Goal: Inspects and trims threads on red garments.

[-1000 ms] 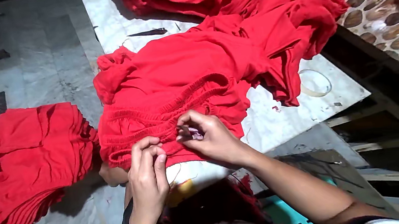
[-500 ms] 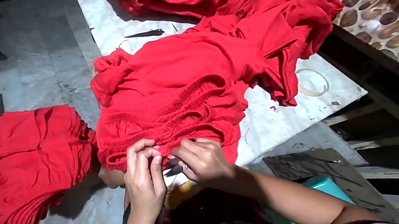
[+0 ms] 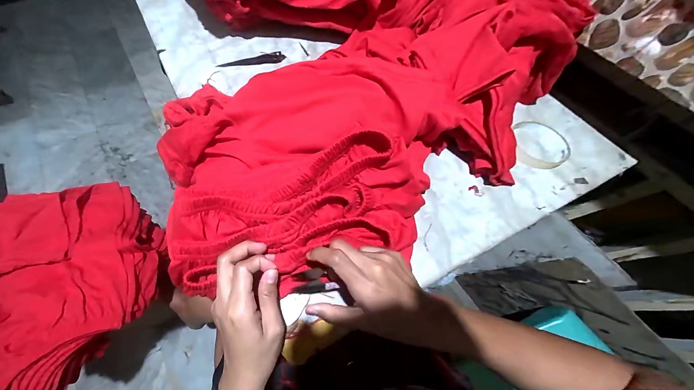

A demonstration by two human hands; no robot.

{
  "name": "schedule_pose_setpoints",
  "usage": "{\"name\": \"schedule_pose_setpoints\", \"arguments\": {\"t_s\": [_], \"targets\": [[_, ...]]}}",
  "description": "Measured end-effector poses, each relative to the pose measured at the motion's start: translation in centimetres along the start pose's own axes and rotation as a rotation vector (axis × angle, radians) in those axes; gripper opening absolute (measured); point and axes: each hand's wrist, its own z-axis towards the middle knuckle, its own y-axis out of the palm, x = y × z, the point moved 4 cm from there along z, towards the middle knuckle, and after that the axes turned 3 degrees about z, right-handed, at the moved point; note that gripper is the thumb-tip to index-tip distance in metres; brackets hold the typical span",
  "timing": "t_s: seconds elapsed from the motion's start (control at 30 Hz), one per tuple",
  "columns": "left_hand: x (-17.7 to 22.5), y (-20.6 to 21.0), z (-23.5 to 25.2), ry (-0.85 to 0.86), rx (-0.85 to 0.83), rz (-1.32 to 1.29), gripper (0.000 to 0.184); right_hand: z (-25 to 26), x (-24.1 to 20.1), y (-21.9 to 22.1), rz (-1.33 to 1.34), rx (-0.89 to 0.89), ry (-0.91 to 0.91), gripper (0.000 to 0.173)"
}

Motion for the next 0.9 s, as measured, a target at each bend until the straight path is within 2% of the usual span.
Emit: {"name": "schedule_pose_setpoints", "arguments": {"t_s": [0.1, 0.37, 0.43, 0.5, 0.53, 0.6, 0.67, 0.73, 0.9], "targets": [[0.1, 0.1, -0.1, 0.006, 0.006, -0.007, 0.027, 0.6, -0.5, 0.4, -0.058, 0.006, 0.027, 0.026], [0.1, -0.4, -0.3, 0.032, 0.021, -0.077, 0.033, 1.2, -0.3, 0.8, 0.004, 0.01, 0.004, 0.025], [0.2, -0.9, -0.4, 0.071, 0.042, 0.069, 0.041, 0.9, 0.2, 0.4, -0.006, 0.044, 0.006, 0.027], [0.2, -1.4, -0.6, 0.082, 0.043, 0.352, 0.05, 0.4, 1.1, -0.1, -0.059, 0.007, 0.015, 0.029], [0.0, -1.6, -0.6, 0.075, 0.02, 0.476, 0.052, 0.2, 1.6, -0.4, -0.084, -0.035, 0.019, 0.027], [-0.7, -1.8, -0.6, 0.05, -0.024, 0.565, 0.05, 0.0, 2.2, -1.1, -0.13, -0.08, -0.006, 0.016], [-0.6, -2.4, -0.2, 0.055, -0.019, 0.506, 0.044, 0.4, 2.2, -2.0, -0.127, -0.071, -0.064, 0.013], [-0.1, -3.4, 0.7, 0.086, 0.022, 0.415, 0.041, 1.0, 2.2, -3.3, -0.075, -0.039, -0.108, 0.018], [1.1, -3.8, 4.4, 0.187, 0.069, 0.385, 0.039, 3.1, 2.8, -5.8, -0.052, -0.006, -0.105, 0.018]]}}
